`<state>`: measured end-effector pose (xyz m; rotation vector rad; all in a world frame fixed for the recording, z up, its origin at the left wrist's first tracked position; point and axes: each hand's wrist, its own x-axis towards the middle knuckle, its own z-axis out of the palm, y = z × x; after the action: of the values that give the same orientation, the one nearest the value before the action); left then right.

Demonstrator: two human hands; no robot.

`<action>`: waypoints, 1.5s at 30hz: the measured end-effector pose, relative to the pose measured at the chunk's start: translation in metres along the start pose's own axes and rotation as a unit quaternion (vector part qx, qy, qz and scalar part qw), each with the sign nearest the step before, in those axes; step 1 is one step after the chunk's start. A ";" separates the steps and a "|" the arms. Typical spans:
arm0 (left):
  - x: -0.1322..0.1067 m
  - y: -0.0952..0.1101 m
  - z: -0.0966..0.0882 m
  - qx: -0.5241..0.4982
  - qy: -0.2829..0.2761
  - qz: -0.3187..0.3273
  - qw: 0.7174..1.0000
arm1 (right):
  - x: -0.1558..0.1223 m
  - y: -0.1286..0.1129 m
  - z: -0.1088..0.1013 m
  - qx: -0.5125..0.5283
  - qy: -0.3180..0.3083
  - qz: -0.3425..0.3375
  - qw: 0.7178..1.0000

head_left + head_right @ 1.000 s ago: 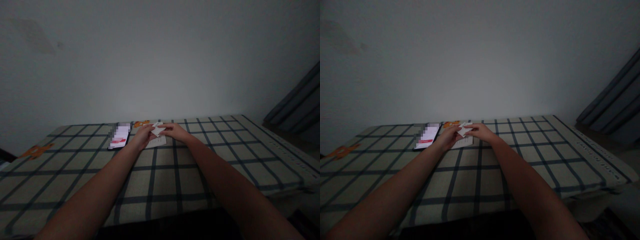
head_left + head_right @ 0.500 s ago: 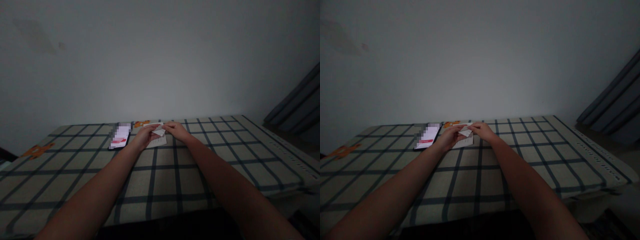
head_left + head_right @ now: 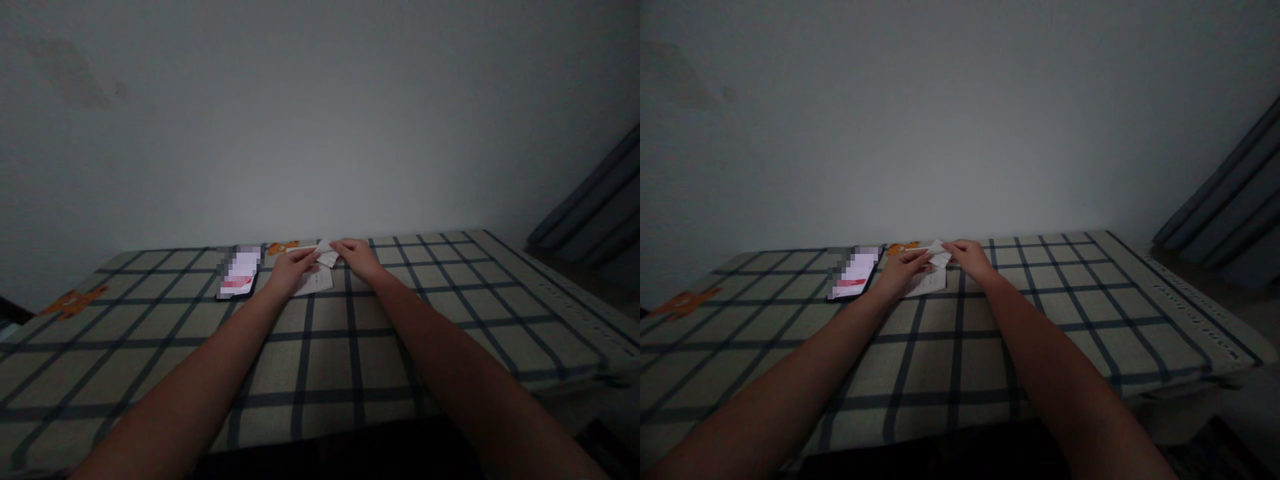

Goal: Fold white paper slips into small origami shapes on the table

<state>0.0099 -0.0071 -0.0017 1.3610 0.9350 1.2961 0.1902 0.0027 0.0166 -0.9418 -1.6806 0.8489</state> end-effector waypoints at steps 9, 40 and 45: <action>0.004 0.001 -0.003 -0.029 0.010 0.006 1.000 | 0.003 0.006 0.002 0.113 0.001 0.025 0.993; 0.001 0.003 0.000 -0.049 0.019 0.018 0.998 | 0.003 0.012 -0.004 0.117 -0.039 0.045 0.991; -0.001 0.005 0.002 -0.065 -0.027 0.008 0.997 | 0.002 0.013 -0.001 0.113 -0.070 0.041 0.990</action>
<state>0.0116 -0.0092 0.0029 1.2987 0.7889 1.3032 0.1931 0.0101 0.0061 -0.8151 -1.6304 1.1585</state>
